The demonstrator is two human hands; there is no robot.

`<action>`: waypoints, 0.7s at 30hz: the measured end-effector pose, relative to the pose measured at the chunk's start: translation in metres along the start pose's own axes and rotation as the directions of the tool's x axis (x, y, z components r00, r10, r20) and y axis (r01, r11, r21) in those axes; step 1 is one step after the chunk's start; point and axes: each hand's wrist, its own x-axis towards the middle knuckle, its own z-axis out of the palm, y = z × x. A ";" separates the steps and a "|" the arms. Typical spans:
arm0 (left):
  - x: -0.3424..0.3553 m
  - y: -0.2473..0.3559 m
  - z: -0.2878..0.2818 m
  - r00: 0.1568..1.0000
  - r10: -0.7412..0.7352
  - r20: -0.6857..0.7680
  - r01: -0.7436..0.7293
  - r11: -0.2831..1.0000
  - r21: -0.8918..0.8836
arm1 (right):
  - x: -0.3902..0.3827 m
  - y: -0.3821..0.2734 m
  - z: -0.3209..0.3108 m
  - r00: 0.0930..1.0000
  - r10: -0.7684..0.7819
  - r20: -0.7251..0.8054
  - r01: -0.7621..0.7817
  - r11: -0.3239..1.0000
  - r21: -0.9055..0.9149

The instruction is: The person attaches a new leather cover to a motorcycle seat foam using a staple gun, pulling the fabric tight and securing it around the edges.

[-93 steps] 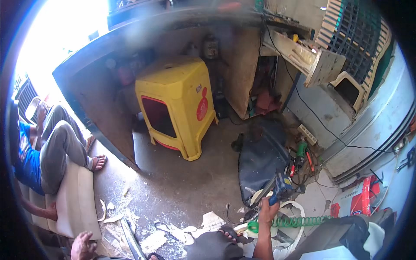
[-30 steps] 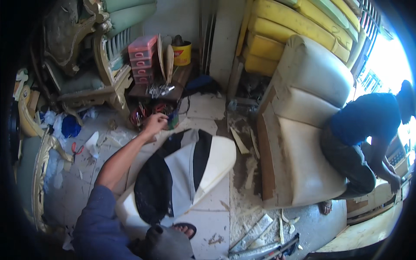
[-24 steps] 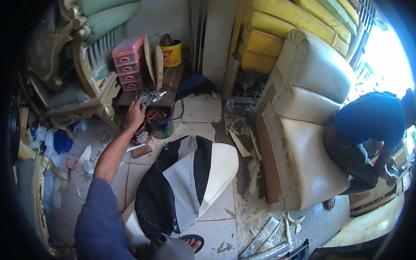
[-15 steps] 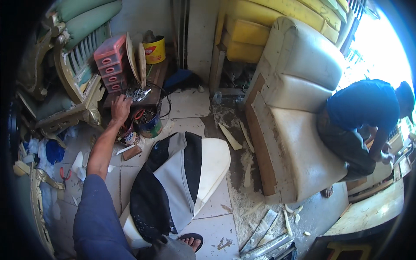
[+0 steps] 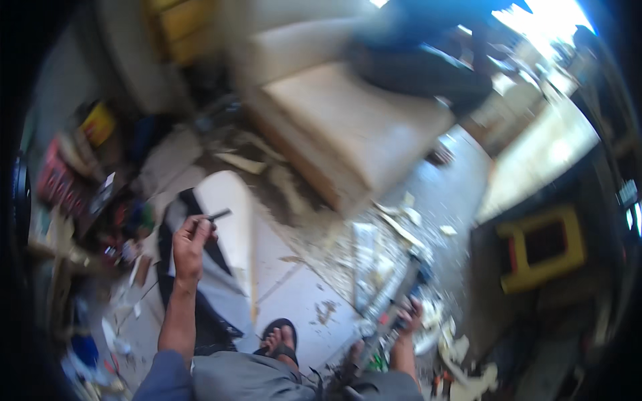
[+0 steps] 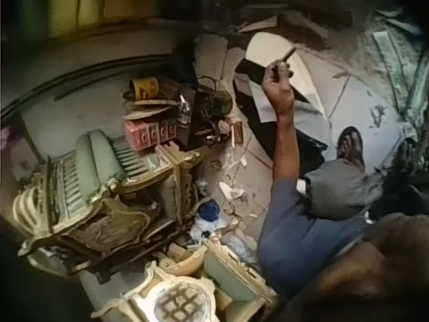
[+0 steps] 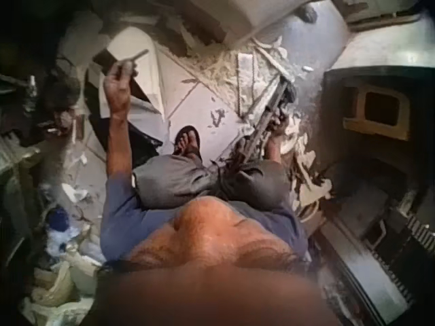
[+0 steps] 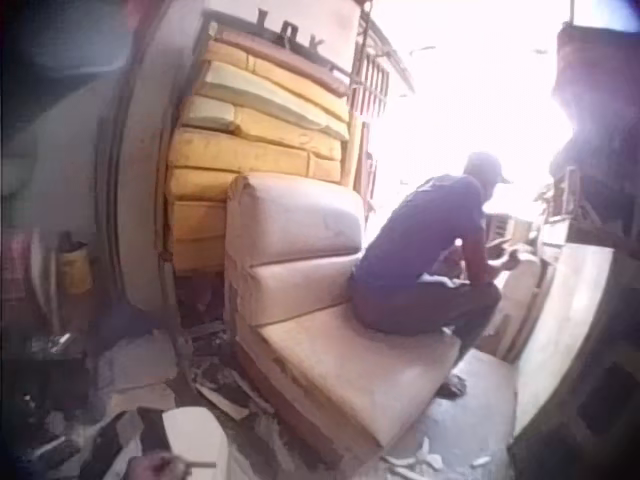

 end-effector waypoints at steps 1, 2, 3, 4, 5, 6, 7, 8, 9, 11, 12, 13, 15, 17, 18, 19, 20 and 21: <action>-0.007 0.006 0.041 0.975 0.110 0.193 -0.136 0.983 0.124 | 0.009 0.007 0.006 0.999 0.045 -0.012 -0.045 0.999 0.012; -0.013 0.019 0.079 0.898 0.216 0.382 -0.310 0.928 0.204 | 0.013 0.010 0.015 0.992 -0.028 -0.124 0.002 0.978 -0.206; -0.015 0.043 0.115 0.765 0.265 0.587 -0.457 0.865 0.206 | 0.019 0.025 0.038 0.998 0.032 -0.061 -0.040 0.990 -0.138; -0.019 0.053 0.144 0.635 0.275 0.722 -0.545 0.822 0.166 | 0.022 0.039 0.054 0.994 0.105 0.019 -0.104 0.993 -0.063; -0.021 0.071 0.175 0.486 0.315 0.815 -0.681 0.721 0.127 | 0.020 0.038 0.053 0.990 0.132 0.041 -0.132 0.991 0.002; -0.025 0.082 0.204 0.330 0.326 0.886 -0.792 0.607 0.072 | 0.017 0.036 0.049 0.984 0.168 0.065 -0.173 0.983 0.069; -0.033 0.087 0.230 0.281 0.296 0.913 -0.809 0.585 0.059 | 0.018 0.036 0.043 0.962 0.198 0.190 -0.210 0.977 0.043; -0.041 0.090 0.254 0.237 0.264 0.935 -0.824 0.565 0.049 | 0.018 0.034 0.039 0.961 0.207 0.186 -0.224 0.971 0.078; -0.051 0.089 0.277 0.174 0.234 0.957 -0.837 0.547 0.019 | 0.014 0.030 0.039 0.963 0.197 0.184 -0.220 0.969 0.111; -0.068 0.087 0.303 0.146 0.168 0.975 -0.878 0.477 0.049 | 0.011 0.020 0.028 0.970 0.189 0.153 -0.210 0.969 0.130; -0.075 0.085 0.311 0.141 0.135 0.981 -0.894 0.442 0.067 | 0.010 0.018 0.024 0.968 0.187 0.166 -0.209 0.970 0.124; -0.079 0.081 0.318 0.156 0.067 0.985 -0.876 0.470 0.107 | 0.010 0.018 0.021 0.966 0.186 0.179 -0.209 0.971 0.118; -0.088 0.077 0.333 0.160 0.004 0.987 -0.855 0.501 0.137 | 0.008 0.016 0.019 0.960 0.187 0.210 -0.215 0.970 0.115; -0.097 0.073 0.342 0.151 -0.046 0.987 -0.856 0.493 0.154 | 0.003 0.014 0.009 0.951 0.244 0.190 -0.267 0.958 0.105; -0.102 0.071 0.345 0.141 -0.062 0.988 -0.869 0.471 0.153 | 0.002 0.012 0.009 0.944 0.277 0.178 -0.296 0.951 0.093; -0.105 0.071 0.347 0.132 -0.077 0.988 -0.881 0.448 0.152 | 0.000 0.013 0.009 0.934 0.302 0.192 -0.329 0.936 0.123; -0.108 0.073 0.349 0.157 -0.103 0.982 -0.860 0.475 0.187 | -0.001 0.013 0.010 0.934 0.295 0.202 -0.323 0.938 0.124; -0.110 0.076 0.352 0.181 -0.126 0.975 -0.836 0.503 0.220 | -0.001 0.012 0.012 0.934 0.288 0.210 -0.317 0.941 0.120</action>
